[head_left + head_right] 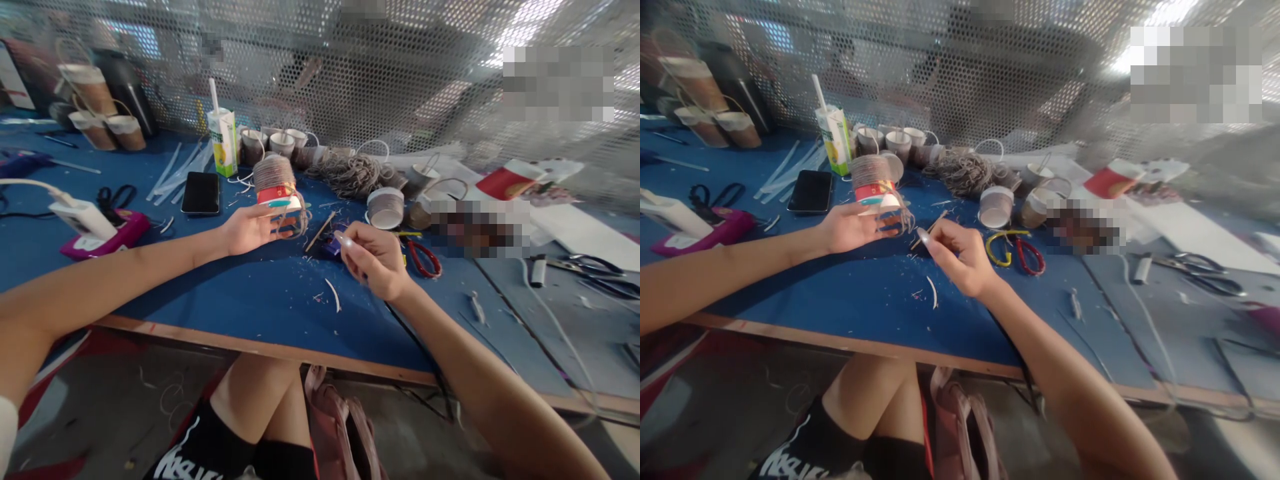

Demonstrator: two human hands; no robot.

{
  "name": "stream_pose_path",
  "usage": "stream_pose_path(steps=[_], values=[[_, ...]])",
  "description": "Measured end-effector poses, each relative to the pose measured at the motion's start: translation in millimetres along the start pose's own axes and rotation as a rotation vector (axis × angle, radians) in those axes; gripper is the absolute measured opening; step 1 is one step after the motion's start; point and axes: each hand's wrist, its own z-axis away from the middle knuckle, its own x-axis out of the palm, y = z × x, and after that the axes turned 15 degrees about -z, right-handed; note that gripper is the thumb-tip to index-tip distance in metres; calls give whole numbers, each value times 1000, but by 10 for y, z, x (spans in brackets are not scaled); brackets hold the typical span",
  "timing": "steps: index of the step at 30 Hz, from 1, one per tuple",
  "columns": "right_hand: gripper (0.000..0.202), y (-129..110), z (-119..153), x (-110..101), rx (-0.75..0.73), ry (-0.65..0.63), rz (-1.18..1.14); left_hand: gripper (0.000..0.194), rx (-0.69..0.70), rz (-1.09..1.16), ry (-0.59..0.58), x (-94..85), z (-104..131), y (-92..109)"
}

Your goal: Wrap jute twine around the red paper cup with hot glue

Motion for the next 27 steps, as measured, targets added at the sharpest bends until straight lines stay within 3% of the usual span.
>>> stream_pose_path(steps=[2,8,12,15,19,23,27], values=[[34,31,-16,-19,-45,16,84,53,-5,0,-26,-2,-2,-5],[28,109,-73,56,-80,-301,324,57,19,-22,-212,15,-2,-20],[33,89,-70,38,11,-339,243,54,20,-16,-140,14,0,-8],[50,21,-69,-70,50,-291,83,53,12,18,17,-17,-15,8],[64,-89,-76,-249,-34,-98,-19,48,23,49,189,-73,-52,17],[46,-125,-80,-303,-221,-9,343,50,17,47,229,-60,-60,27],[18,-16,-83,-219,-431,120,613,50,27,12,121,-1,-26,32]])
